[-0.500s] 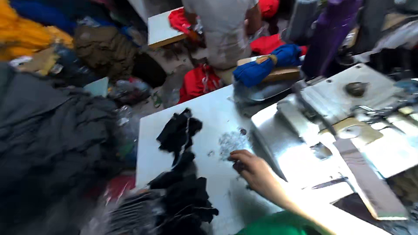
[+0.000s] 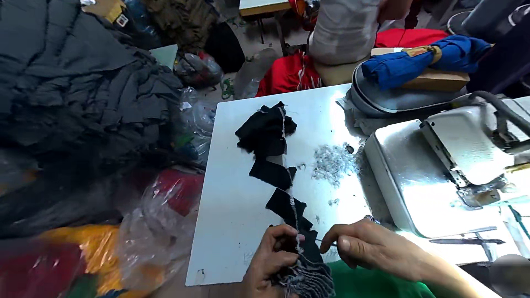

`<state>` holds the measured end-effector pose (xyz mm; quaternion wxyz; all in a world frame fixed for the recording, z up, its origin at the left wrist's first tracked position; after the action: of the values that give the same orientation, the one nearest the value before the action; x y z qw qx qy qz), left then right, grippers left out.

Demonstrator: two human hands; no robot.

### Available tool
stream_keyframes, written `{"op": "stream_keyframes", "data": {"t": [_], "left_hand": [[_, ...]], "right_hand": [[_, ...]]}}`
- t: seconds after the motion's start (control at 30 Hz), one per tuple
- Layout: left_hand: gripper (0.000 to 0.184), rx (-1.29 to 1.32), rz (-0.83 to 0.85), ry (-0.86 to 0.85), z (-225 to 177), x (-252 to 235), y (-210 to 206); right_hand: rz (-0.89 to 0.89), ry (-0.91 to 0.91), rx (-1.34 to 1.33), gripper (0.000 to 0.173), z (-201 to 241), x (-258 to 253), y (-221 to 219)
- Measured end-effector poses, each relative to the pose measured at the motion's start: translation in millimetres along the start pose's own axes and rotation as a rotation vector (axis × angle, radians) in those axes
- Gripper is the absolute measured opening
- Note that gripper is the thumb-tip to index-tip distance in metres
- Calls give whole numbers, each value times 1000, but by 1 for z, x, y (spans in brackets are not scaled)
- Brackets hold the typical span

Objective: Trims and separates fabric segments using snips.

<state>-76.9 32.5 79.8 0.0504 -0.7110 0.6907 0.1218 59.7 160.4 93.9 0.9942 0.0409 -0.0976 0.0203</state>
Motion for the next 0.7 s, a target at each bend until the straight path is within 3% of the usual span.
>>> {"op": "stream_keyframes", "data": {"t": [0.37, 0.7], "left_hand": [[24, -85, 90, -64, -10, 6, -10], [27, -90, 146, -101, -9, 6, -13]], "right_hand": [[220, -116, 43, 61, -12, -1, -15], [166, 61, 89, 46, 0, -19, -20]]}}
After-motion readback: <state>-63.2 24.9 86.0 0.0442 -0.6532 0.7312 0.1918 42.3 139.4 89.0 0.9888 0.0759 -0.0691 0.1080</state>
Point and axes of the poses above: each hand's wrist, its own x-axis away from the middle knuckle, its own y-axis out of the back of the hand, z = x × y, the point moved 7 cm from there along -x, towards the middle knuckle, and after that the axes turned 7 degrees about z, right-handed, at the moved point
